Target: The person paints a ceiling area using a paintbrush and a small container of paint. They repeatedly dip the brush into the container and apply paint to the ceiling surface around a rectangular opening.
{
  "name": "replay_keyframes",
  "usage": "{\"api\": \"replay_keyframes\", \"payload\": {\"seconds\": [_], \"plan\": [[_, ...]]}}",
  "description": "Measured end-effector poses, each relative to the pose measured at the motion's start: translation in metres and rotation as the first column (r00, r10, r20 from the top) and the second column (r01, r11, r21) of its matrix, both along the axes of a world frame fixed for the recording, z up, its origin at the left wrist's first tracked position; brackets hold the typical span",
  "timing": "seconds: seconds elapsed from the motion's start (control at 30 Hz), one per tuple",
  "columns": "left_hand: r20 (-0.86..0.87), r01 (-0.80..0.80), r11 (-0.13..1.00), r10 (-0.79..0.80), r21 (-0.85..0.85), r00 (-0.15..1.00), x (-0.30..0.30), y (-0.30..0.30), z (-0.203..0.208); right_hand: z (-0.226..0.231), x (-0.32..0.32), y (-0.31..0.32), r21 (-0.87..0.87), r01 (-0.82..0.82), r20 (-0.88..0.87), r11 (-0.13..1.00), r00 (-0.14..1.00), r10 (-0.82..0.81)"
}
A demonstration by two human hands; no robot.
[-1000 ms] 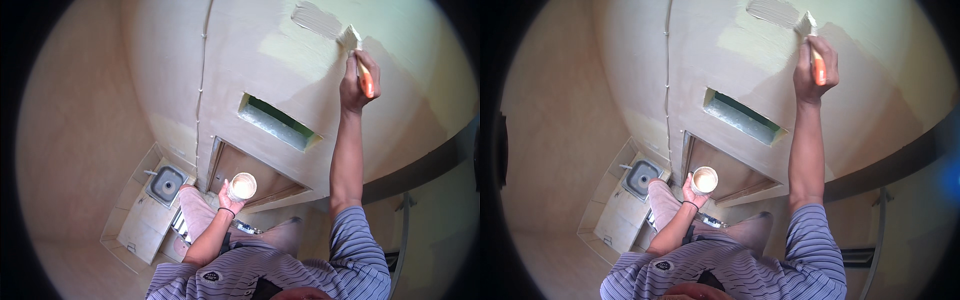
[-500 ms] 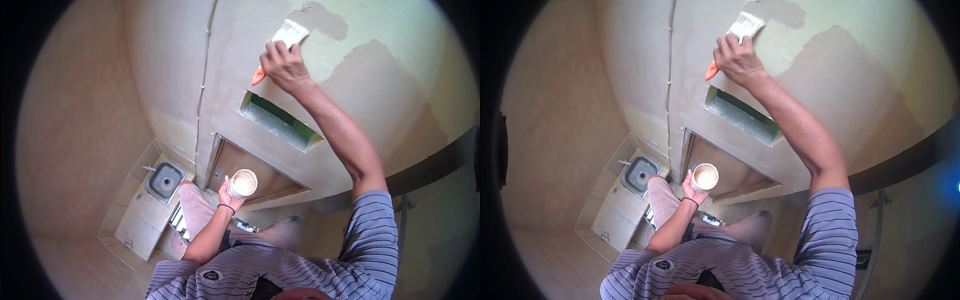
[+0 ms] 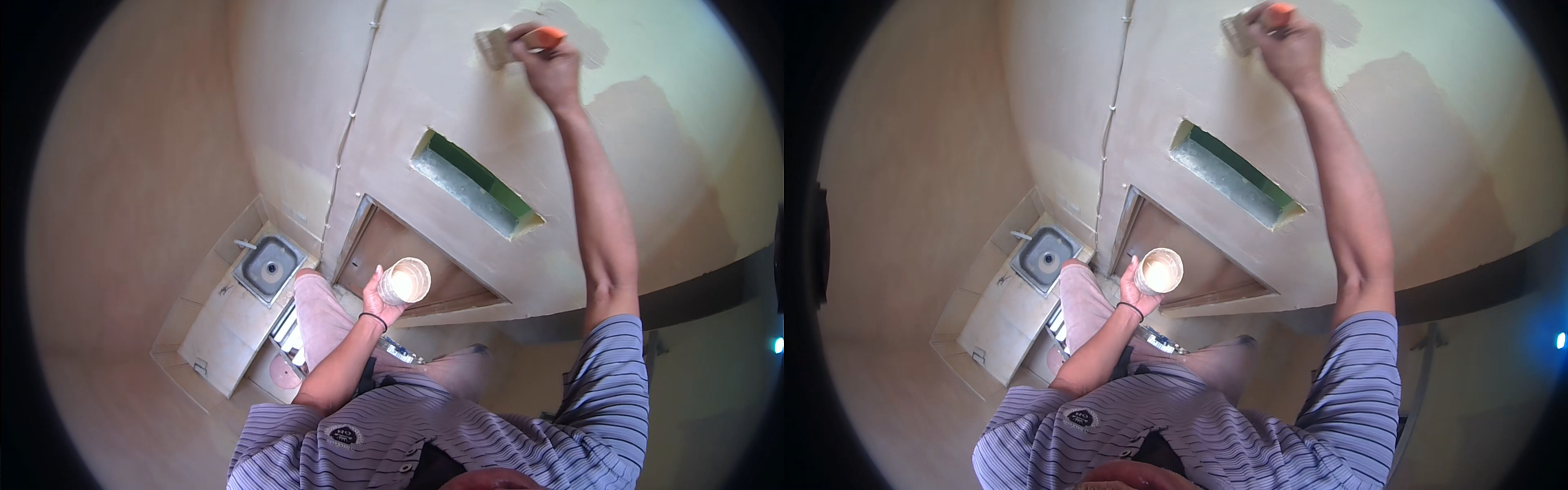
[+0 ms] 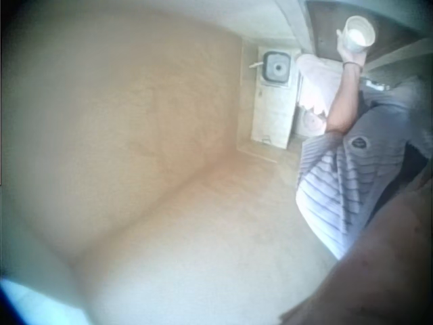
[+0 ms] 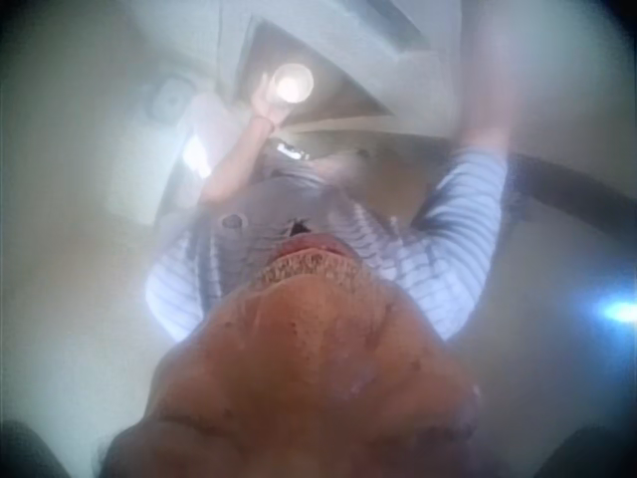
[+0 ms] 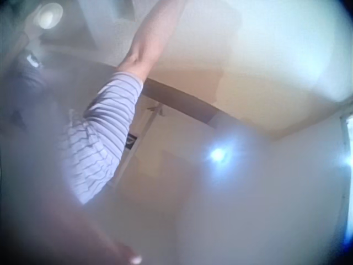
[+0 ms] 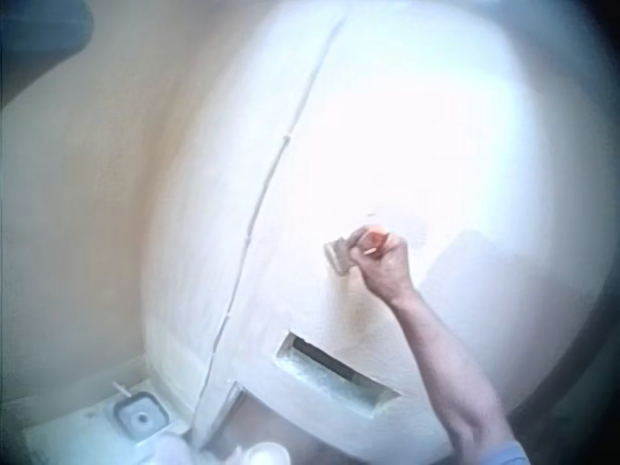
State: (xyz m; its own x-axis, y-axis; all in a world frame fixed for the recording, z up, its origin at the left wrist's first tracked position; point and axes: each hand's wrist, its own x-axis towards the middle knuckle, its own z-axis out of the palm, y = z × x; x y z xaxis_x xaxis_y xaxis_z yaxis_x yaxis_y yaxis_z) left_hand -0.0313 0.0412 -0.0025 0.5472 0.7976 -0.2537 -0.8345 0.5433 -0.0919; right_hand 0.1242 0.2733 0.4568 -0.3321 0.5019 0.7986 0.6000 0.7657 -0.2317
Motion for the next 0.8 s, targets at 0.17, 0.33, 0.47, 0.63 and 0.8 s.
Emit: {"api": "replay_keyframes", "payload": {"seconds": [0.17, 0.33, 0.47, 0.63, 0.8], "plan": [[-0.025, -0.062, 0.997, 0.061, -0.038, 0.998, -0.01, 0.001, 0.004, 0.038, -0.039, -0.038, 0.329, 0.035, 0.049, 0.944, 0.997, -0.054], [-0.02, -0.059, 0.997, 0.058, -0.058, 0.998, -0.003, 0.004, -0.002, -0.027, -0.036, -0.026, -0.015, -0.077, -0.041, 0.997, 0.996, 0.077], [-0.04, -0.044, 0.998, 0.042, -0.034, 0.998, -0.004, 0.0, 0.0, -0.058, -0.013, -0.005, 0.095, 0.022, 0.017, 0.995, 1.0, -0.023], [-0.007, -0.069, 0.997, 0.069, -0.029, 0.998, -0.016, -0.002, 0.003, -0.009, 0.001, -0.019, 0.418, 0.168, -0.137, 0.893, 0.983, -0.121], [-0.007, -0.055, 0.998, 0.054, -0.03, 0.998, -0.013, -0.001, 0.005, 0.003, -0.025, -0.054, 0.79, 0.023, 0.407, 0.612, 0.727, -0.553]]}}
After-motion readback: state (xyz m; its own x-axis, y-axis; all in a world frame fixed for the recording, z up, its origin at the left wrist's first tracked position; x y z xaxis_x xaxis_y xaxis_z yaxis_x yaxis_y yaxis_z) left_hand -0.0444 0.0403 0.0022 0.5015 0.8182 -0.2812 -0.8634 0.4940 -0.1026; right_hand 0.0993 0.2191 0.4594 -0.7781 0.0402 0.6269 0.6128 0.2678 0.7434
